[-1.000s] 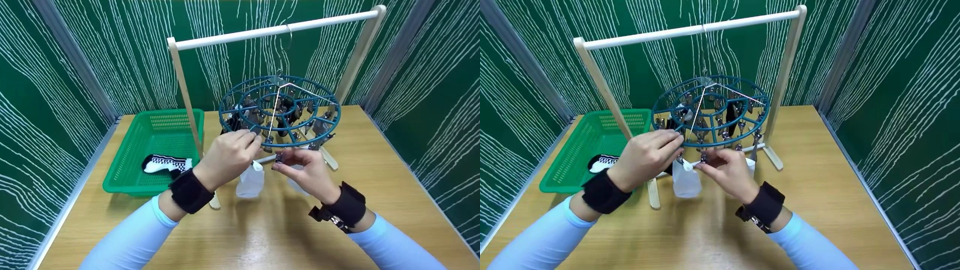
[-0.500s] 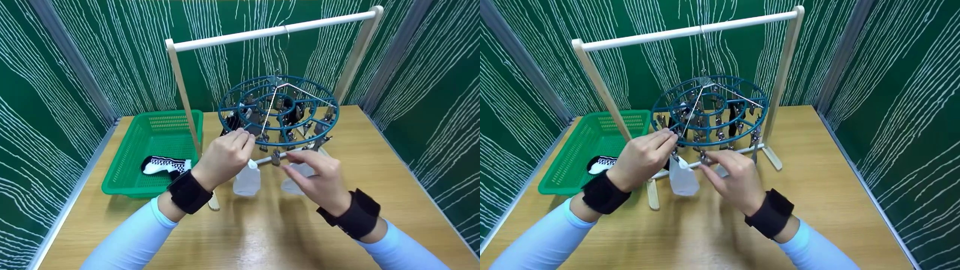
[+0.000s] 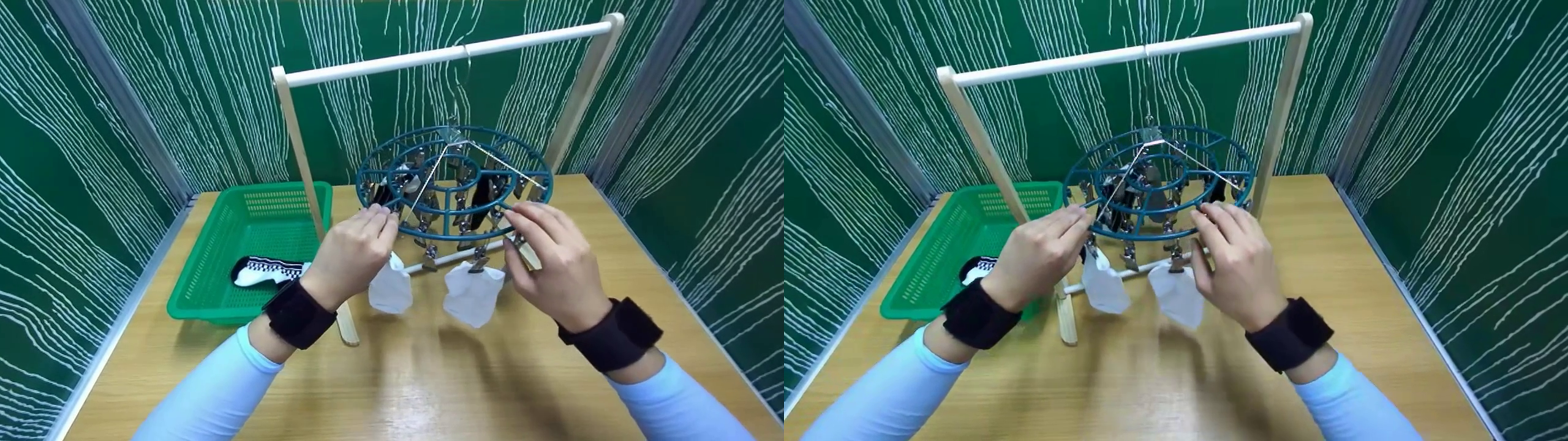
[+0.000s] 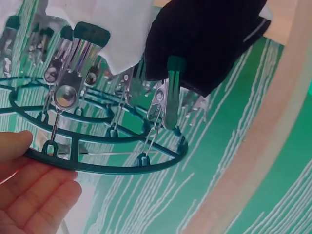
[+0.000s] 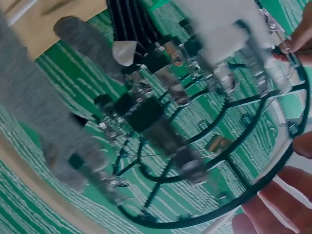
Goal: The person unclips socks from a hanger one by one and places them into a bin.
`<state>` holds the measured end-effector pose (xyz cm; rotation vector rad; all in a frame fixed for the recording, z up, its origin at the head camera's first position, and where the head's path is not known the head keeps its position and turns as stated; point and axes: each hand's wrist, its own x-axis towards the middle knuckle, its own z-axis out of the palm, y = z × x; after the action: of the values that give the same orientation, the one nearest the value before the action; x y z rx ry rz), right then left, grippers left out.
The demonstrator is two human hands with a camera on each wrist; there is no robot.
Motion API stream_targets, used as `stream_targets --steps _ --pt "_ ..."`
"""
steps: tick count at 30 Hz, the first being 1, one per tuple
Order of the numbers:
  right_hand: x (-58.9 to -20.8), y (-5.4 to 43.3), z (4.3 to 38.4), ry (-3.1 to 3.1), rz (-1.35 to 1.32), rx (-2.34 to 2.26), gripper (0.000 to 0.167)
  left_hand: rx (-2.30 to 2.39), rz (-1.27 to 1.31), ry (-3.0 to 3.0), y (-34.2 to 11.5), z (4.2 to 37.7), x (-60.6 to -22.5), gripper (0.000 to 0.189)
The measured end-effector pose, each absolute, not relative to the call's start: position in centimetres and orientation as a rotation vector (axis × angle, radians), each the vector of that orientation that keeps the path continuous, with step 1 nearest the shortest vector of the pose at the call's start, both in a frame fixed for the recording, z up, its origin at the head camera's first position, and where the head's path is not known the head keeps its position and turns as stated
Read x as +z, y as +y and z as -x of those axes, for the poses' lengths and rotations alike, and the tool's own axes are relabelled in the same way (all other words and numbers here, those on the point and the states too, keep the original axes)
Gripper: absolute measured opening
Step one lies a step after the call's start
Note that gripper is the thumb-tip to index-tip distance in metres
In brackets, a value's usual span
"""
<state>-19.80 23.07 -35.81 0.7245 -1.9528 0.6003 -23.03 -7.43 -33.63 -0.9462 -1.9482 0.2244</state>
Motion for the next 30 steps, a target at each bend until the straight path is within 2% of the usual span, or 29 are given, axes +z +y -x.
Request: stream_targets --steps 11,15,20,27,30 --pt "-36.2 23.1 20.1 -1.993 -0.726 0.485 0.034 0.052 0.913 -2.093 -8.2 23.1 -33.5 0.021" --pt "-36.1 22.8 20.1 -1.961 -0.746 0.507 0.024 -0.038 0.900 -2.062 -8.4 22.8 -33.3 0.023" --pt "-36.1 22.4 20.1 -1.931 -0.749 0.515 0.043 -0.089 0.941 -1.913 -7.8 22.4 -33.0 0.026" --pt "-36.2 21.7 20.1 -1.870 -0.745 0.550 0.037 -0.011 1.049 -1.804 -6.4 22.6 -33.1 0.027" --pt "-36.1 21.5 20.0 -1.860 -0.749 0.566 0.036 0.046 1.057 -1.794 -6.0 22.7 -33.3 0.020"
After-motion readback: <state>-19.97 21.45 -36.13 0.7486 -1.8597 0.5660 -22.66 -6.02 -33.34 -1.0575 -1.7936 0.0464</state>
